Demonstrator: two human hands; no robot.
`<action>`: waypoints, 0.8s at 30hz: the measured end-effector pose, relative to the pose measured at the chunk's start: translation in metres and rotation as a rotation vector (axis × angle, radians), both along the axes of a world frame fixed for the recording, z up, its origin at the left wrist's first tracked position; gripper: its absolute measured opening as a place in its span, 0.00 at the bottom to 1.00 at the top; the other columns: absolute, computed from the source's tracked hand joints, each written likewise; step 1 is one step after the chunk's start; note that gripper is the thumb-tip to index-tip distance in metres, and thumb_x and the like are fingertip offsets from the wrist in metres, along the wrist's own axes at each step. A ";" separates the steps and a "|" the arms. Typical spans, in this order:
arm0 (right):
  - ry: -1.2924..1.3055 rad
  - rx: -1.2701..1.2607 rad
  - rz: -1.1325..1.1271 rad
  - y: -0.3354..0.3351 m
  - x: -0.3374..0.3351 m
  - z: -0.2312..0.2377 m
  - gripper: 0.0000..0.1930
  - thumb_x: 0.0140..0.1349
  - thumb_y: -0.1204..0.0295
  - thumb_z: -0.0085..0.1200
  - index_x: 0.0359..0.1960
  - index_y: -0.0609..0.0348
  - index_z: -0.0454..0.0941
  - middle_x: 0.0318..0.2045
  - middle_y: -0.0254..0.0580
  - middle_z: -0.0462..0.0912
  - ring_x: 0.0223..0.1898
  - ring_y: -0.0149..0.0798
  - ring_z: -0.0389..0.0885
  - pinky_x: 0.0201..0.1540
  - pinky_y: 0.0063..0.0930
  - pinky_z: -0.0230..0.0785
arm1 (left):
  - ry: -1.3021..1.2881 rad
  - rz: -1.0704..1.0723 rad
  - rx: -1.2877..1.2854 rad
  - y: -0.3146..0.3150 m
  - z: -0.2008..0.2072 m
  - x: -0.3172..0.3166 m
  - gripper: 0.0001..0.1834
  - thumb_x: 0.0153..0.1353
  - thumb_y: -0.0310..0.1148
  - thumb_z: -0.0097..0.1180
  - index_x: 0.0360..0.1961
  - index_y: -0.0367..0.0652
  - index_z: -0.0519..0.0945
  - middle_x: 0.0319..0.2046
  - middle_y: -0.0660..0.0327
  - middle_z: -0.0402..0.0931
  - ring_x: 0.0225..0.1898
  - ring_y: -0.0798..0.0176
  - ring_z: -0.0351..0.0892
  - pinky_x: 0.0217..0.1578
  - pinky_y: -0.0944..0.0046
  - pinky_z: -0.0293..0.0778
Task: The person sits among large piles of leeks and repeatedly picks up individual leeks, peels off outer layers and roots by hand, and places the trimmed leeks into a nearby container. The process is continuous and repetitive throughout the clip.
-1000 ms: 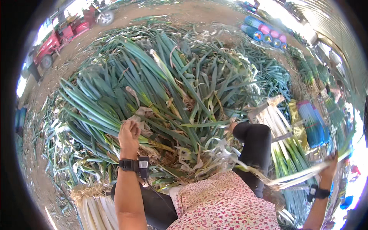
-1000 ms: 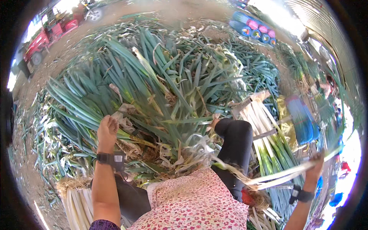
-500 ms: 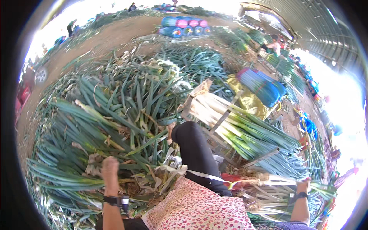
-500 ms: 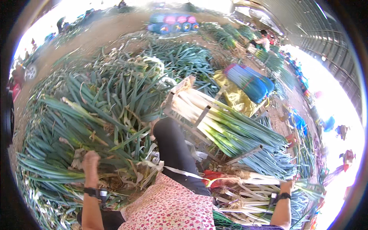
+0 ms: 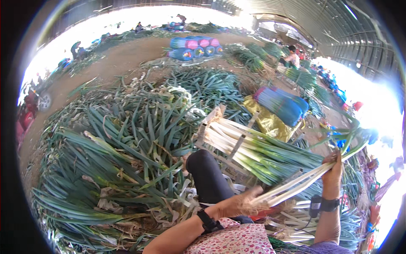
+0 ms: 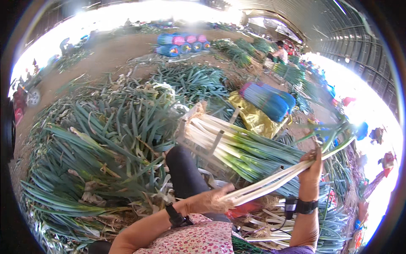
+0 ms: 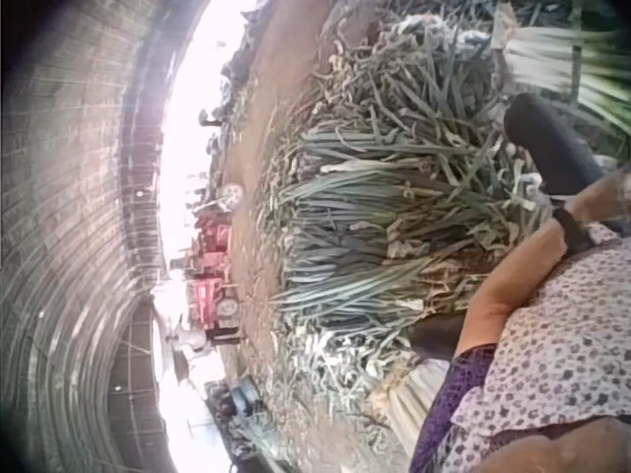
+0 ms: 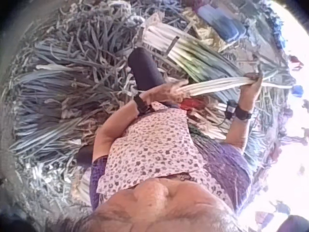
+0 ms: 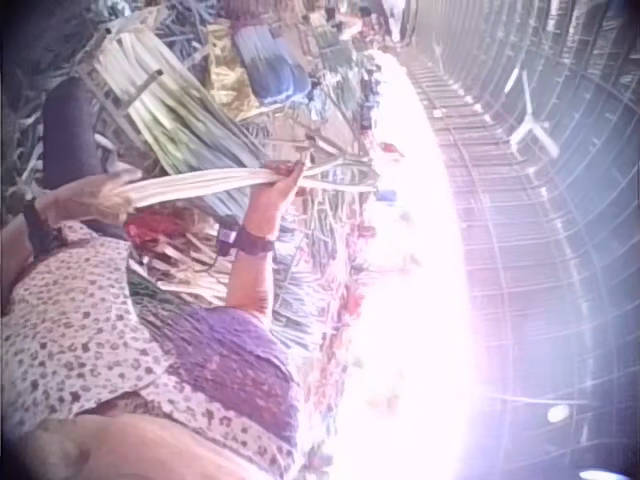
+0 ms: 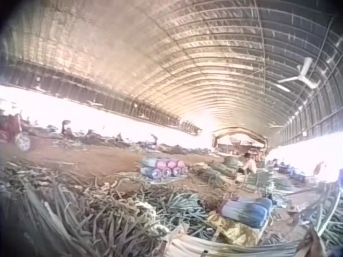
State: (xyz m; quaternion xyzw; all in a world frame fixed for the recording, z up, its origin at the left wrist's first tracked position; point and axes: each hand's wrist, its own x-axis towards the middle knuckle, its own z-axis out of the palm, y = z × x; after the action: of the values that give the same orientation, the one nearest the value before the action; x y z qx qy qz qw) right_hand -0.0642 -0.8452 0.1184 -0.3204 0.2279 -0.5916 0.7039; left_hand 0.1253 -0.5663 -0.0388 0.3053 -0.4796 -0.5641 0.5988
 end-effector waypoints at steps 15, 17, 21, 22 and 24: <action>-0.098 -0.195 0.258 -0.049 -0.018 0.024 0.08 0.66 0.67 0.52 0.30 0.56 0.73 0.23 0.28 0.72 0.24 0.22 0.69 0.27 0.16 0.68 | -0.353 0.006 0.197 0.015 0.018 -0.007 0.19 0.69 0.45 0.47 0.27 0.41 0.73 0.18 0.68 0.66 0.22 0.73 0.67 0.24 0.69 0.68; -0.046 -0.195 0.208 -0.075 -0.040 0.019 0.07 0.66 0.67 0.51 0.33 0.56 0.72 0.25 0.29 0.72 0.26 0.24 0.70 0.29 0.18 0.68 | -0.262 0.013 0.166 0.033 0.010 0.018 0.21 0.70 0.46 0.46 0.26 0.40 0.73 0.18 0.69 0.66 0.22 0.73 0.67 0.25 0.70 0.67; 0.177 -0.158 0.020 -0.106 -0.078 -0.025 0.08 0.66 0.66 0.50 0.39 0.56 0.71 0.29 0.32 0.73 0.31 0.26 0.71 0.33 0.22 0.68 | 0.006 0.252 0.321 0.124 -0.017 0.059 0.24 0.70 0.48 0.44 0.23 0.41 0.73 0.18 0.68 0.68 0.21 0.72 0.67 0.26 0.69 0.68; 0.265 -0.130 -0.037 -0.116 -0.097 -0.044 0.09 0.66 0.65 0.49 0.40 0.56 0.71 0.30 0.33 0.73 0.32 0.27 0.71 0.34 0.23 0.68 | 0.076 0.281 0.370 0.146 -0.025 0.066 0.25 0.69 0.50 0.44 0.23 0.41 0.74 0.18 0.66 0.70 0.21 0.71 0.67 0.26 0.68 0.68; 0.512 -0.050 -0.133 -0.137 -0.120 -0.101 0.10 0.67 0.65 0.48 0.43 0.57 0.71 0.32 0.34 0.74 0.34 0.29 0.72 0.36 0.25 0.69 | 0.021 0.416 0.592 0.197 -0.046 0.065 0.27 0.68 0.52 0.44 0.19 0.42 0.72 0.17 0.63 0.72 0.20 0.70 0.72 0.26 0.67 0.72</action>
State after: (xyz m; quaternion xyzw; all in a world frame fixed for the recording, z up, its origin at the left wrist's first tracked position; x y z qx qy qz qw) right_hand -0.1846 -0.9819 0.0173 -0.4614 0.4045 -0.5414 0.5748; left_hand 0.1906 -0.3689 -0.0847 0.5507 -0.2170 -0.5476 0.5914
